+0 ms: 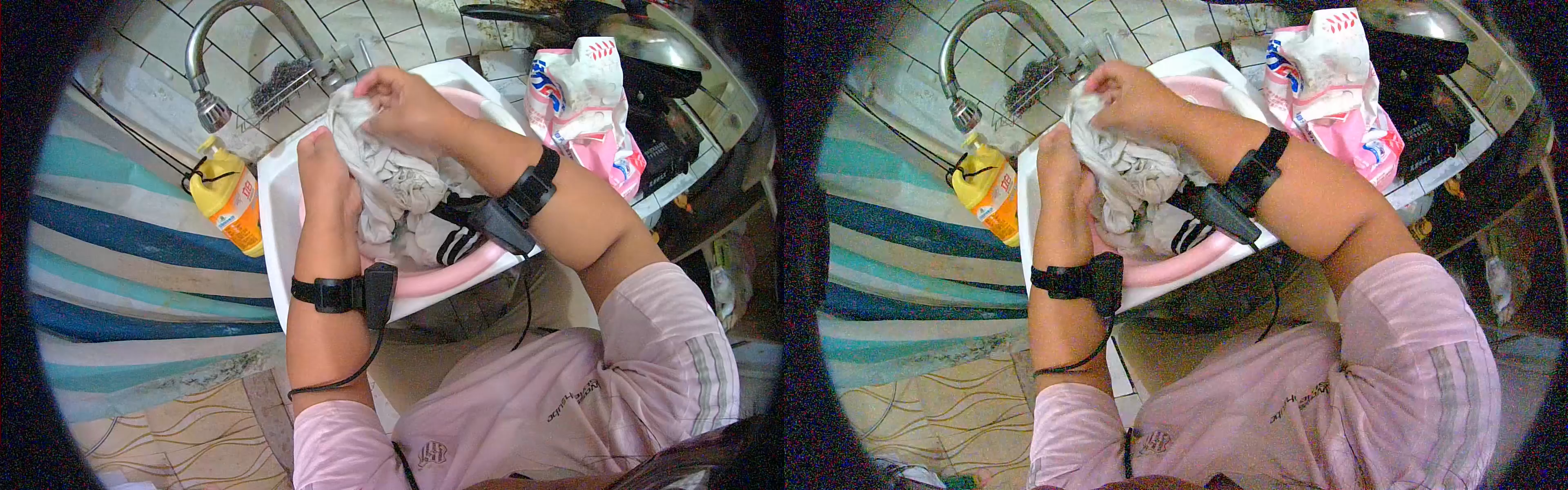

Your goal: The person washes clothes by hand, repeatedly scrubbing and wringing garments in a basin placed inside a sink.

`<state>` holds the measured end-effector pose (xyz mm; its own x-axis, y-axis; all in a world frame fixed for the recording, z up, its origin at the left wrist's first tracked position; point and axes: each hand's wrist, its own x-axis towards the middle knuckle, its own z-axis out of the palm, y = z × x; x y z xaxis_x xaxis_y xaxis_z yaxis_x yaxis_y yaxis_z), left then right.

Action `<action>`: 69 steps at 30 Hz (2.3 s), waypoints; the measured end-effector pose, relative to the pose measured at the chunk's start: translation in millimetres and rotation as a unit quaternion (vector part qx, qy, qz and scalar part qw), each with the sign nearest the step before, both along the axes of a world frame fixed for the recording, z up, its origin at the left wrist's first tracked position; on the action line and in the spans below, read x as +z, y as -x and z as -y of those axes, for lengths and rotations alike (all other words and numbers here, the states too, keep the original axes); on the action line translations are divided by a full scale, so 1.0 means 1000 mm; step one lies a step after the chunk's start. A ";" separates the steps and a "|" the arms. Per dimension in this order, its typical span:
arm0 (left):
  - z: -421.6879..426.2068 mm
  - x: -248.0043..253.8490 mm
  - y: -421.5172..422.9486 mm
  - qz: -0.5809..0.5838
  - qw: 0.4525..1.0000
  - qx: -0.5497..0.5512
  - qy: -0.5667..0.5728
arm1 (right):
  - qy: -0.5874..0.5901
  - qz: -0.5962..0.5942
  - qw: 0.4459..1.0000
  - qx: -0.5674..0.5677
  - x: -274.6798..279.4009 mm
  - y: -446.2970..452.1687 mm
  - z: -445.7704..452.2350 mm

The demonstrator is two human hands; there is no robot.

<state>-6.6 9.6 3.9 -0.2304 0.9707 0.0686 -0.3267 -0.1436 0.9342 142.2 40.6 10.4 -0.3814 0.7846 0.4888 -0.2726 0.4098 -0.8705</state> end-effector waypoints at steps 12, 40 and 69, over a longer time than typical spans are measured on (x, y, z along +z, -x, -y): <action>0.008 0.008 -0.008 -0.029 0.998 0.032 -0.044 | -0.100 0.124 0.975 -0.158 -0.009 0.009 0.001; 0.016 0.001 -0.014 -0.276 0.929 -0.242 -0.040 | -0.027 0.062 0.978 -0.197 -0.004 0.000 -0.015; 0.030 0.013 -0.011 -0.507 0.859 -0.050 -0.045 | -0.233 0.426 0.855 -0.181 0.003 0.011 0.001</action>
